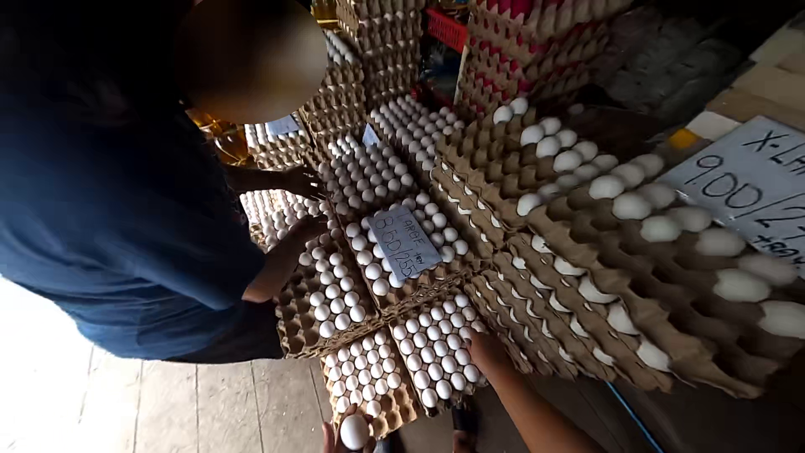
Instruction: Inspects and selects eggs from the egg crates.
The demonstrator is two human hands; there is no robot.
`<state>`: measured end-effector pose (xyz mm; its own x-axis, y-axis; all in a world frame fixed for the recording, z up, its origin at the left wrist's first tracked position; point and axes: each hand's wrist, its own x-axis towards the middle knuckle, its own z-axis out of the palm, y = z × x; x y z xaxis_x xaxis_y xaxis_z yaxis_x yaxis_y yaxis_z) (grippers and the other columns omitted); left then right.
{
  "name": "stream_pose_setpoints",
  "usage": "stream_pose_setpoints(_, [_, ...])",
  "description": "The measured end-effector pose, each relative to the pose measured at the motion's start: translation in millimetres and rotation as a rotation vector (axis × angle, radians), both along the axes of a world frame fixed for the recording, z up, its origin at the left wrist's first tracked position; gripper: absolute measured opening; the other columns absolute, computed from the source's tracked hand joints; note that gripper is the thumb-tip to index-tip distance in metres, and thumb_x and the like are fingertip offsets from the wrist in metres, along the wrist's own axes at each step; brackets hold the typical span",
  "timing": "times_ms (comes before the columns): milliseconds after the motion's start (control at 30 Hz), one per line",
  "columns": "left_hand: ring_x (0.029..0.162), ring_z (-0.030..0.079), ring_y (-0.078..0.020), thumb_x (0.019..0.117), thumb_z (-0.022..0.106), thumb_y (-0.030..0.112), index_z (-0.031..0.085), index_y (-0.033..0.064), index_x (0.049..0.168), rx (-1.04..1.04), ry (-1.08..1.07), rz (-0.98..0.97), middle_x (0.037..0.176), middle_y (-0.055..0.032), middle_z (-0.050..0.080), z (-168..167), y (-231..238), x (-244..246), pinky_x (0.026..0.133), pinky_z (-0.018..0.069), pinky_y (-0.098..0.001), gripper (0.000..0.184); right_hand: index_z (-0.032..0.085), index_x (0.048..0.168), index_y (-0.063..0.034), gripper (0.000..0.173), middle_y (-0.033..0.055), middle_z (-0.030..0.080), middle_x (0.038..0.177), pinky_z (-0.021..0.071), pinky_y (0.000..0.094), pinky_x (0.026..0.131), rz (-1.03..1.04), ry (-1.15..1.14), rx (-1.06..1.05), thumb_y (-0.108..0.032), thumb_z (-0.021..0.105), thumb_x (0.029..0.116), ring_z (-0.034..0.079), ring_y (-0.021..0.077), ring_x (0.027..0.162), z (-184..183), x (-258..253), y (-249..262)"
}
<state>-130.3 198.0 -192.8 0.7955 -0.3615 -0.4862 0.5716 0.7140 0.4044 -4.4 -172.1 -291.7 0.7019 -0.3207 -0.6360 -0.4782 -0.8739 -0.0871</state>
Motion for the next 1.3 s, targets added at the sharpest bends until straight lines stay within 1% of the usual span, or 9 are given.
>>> stream_pose_setpoints(100, [0.086, 0.069, -0.0176, 0.1002, 0.026, 0.072, 0.053, 0.0294, 0.14, 0.011, 0.021, 0.025, 0.121, -0.0088, 0.07, 17.8, 5.1, 2.0, 0.067, 0.0564, -0.03, 0.064, 0.061, 0.143, -0.0126, 0.042, 0.0196, 0.068, 0.133, 0.0508, 0.0593, 0.104, 0.069, 0.002, 0.036, -0.032, 0.044, 0.1098, 0.065, 0.0391, 0.124, 0.6, -44.8, 5.6])
stream_pose_setpoints(233, [0.084, 0.068, -0.0183, 0.1003, 0.028, 0.071, 0.051, 0.0255, 0.142, -0.063, -0.008, 0.023, 0.121, -0.0113, 0.069, 28.1, 15.3, -2.3, 0.066, 0.055, -0.0296, 0.066, 0.066, 0.136, -0.008, 0.039, 0.0203, 0.069, 0.131, 0.0494, 0.057, 0.107, 0.135, 0.065, 0.061, -0.028, 0.047, 0.1094, 0.064, 0.0376, 0.126, -10.3, -99.2, 2.2])
stream_pose_setpoints(333, [0.084, 0.068, -0.0184, 0.1026, 0.016, 0.067, 0.05, 0.0244, 0.141, -0.066, -0.006, 0.014, 0.119, -0.0104, 0.069, 35.4, 21.9, -10.4, 0.065, 0.0546, -0.0296, 0.067, 0.067, 0.135, -0.0064, 0.037, 0.0201, 0.069, 0.13, 0.0494, 0.0559, 0.107, 0.128, 0.104, 0.072, -0.026, 0.049, 0.1091, 0.065, 0.0371, 0.125, -10.0, -131.5, 3.2])
stream_pose_setpoints(433, [0.084, 0.068, -0.0196, 0.1035, 0.011, 0.066, 0.051, 0.0236, 0.141, -0.087, 0.018, 0.035, 0.119, -0.012, 0.069, 34.9, 27.4, -21.3, 0.065, 0.0547, -0.0304, 0.069, 0.068, 0.134, -0.0074, 0.036, 0.0191, 0.07, 0.129, 0.0492, 0.0562, 0.108, 0.118, 0.128, 0.067, -0.026, 0.051, 0.1084, 0.065, 0.0361, 0.125, -14.0, -154.8, 5.1])
stream_pose_setpoints(567, [0.083, 0.067, -0.0197, 0.1037, 0.01, 0.065, 0.049, 0.0226, 0.142, -0.111, 0.031, 0.064, 0.119, -0.0134, 0.069, 37.5, 31.0, -30.9, 0.066, 0.0539, -0.0306, 0.07, 0.067, 0.135, -0.0106, 0.036, 0.0165, 0.071, 0.13, 0.0505, 0.055, 0.107, 0.154, 0.179, 0.045, -0.028, 0.049, 0.109, 0.066, 0.0337, 0.125, -13.8, -165.7, 14.6])
stream_pose_setpoints(767, [0.083, 0.067, -0.0199, 0.1043, 0.007, 0.063, 0.047, 0.0205, 0.144, -0.126, -0.007, 0.068, 0.118, -0.0126, 0.068, 49.9, 44.0, -42.3, 0.069, 0.0554, -0.0327, 0.071, 0.067, 0.135, -0.0095, 0.037, 0.0156, 0.07, 0.132, 0.049, 0.0543, 0.109, 0.228, 0.171, 0.056, -0.027, 0.048, 0.1094, 0.064, 0.0326, 0.128, -0.6, -161.8, 46.0])
stream_pose_setpoints(933, [0.081, 0.067, -0.0201, 0.1037, 0.005, 0.065, 0.045, 0.0207, 0.144, -0.15, -0.033, 0.087, 0.119, -0.0142, 0.067, 63.4, 61.8, -50.6, 0.067, 0.0548, -0.0317, 0.072, 0.063, 0.139, -0.0095, 0.039, 0.0155, 0.067, 0.136, 0.0469, 0.052, 0.111, 0.312, 0.206, 0.084, -0.028, 0.047, 0.1097, 0.061, 0.0308, 0.131, 18.7, -160.6, 78.4])
stream_pose_setpoints(1067, [0.079, 0.067, -0.019, 0.1038, 0.003, 0.064, 0.043, 0.0209, 0.146, -0.119, -0.079, 0.101, 0.118, -0.0131, 0.068, 76.8, 77.4, -53.0, 0.066, 0.055, -0.0311, 0.072, 0.062, 0.14, -0.0092, 0.039, 0.0151, 0.066, 0.137, 0.046, 0.0515, 0.112, 0.308, 0.225, 0.098, -0.028, 0.047, 0.1093, 0.06, 0.0302, 0.133, 23.6, -169.5, 92.8])
stream_pose_setpoints(1300, [0.077, 0.066, -0.0178, 0.1044, 0.002, 0.062, 0.042, 0.0187, 0.147, -0.092, -0.09, 0.141, 0.118, -0.0127, 0.067, 93.7, 92.2, -55.4, 0.063, 0.0551, -0.0298, 0.073, 0.064, 0.135, -0.0003, 0.041, 0.0226, 0.062, 0.14, 0.0423, 0.0545, 0.115, 0.22, 0.345, 0.06, -0.026, 0.047, 0.1091, 0.056, 0.0352, 0.137, 12.1, -207.2, 76.7])
